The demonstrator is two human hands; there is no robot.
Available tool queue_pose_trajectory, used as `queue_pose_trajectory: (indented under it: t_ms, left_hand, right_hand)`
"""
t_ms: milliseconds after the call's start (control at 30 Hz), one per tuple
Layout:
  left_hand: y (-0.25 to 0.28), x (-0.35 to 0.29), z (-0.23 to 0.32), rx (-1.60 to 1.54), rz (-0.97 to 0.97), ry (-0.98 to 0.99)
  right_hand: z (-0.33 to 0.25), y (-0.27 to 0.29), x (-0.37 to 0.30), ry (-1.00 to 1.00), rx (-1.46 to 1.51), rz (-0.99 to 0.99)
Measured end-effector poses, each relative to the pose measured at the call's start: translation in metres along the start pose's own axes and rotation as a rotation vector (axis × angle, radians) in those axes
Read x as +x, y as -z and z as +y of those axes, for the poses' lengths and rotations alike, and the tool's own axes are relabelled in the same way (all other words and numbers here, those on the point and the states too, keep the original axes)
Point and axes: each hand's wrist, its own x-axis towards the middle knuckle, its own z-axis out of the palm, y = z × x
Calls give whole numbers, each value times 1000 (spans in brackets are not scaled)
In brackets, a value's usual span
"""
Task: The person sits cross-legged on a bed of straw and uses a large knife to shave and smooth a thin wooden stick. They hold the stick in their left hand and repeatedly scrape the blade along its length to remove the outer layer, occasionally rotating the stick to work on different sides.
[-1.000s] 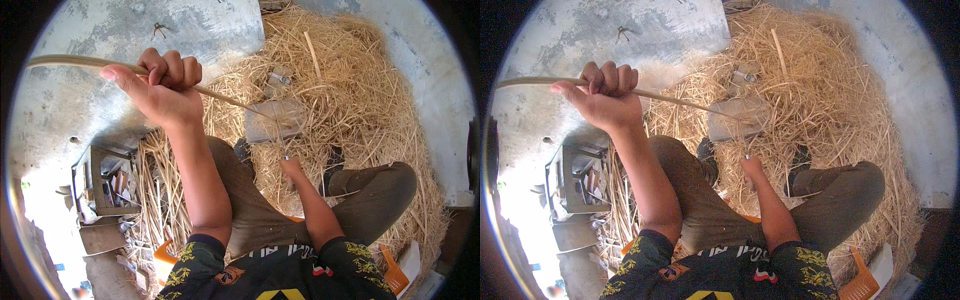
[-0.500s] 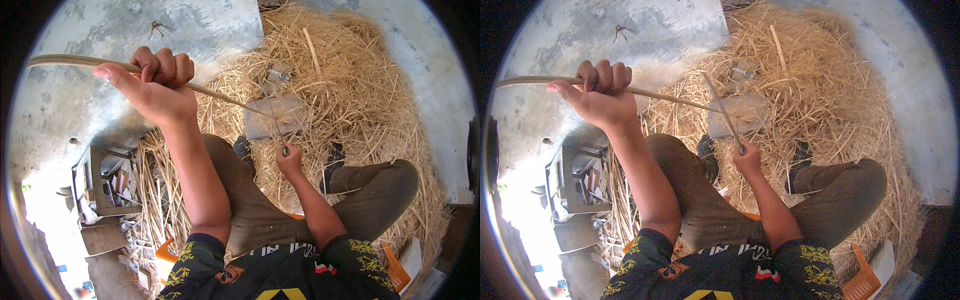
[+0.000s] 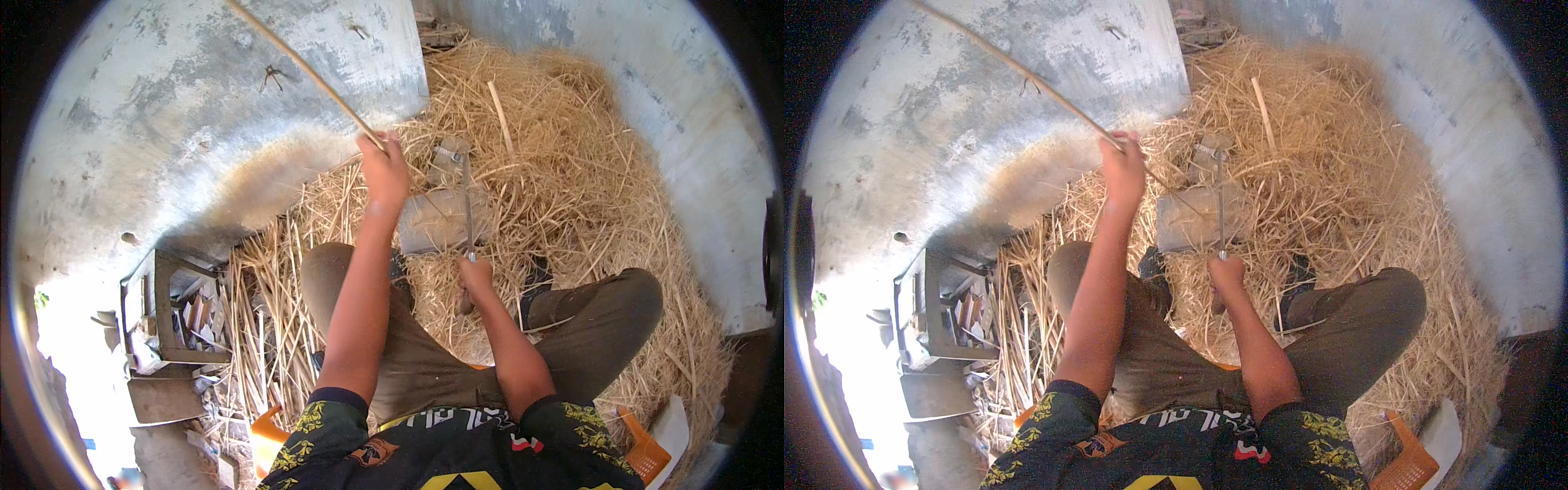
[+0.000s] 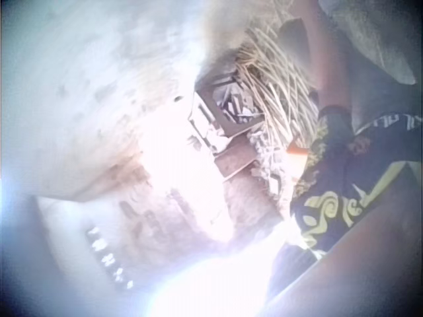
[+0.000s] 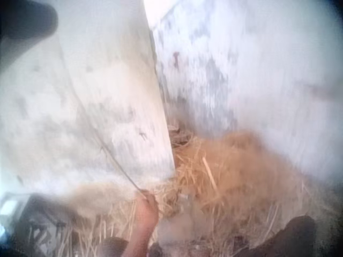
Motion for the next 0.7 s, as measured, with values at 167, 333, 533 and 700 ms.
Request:
queue_pose_trajectory:
  t_ms: [167,333,533,700]
  left_hand:
    - [-29,-36,-12,-32,-118,-44]
    - [-21,-54,66,-198,-289,-200]
    - [6,-85,150,-853,-638,-44]
    - [27,-122,147,-702,-894,98]
  right_hand:
    - [-98,22,-44,290,256,-16]
    - [-184,80,-126,451,345,-117]
    - [-236,163,-178,329,745,-990]
    - [-202,192,-125,394,195,66]
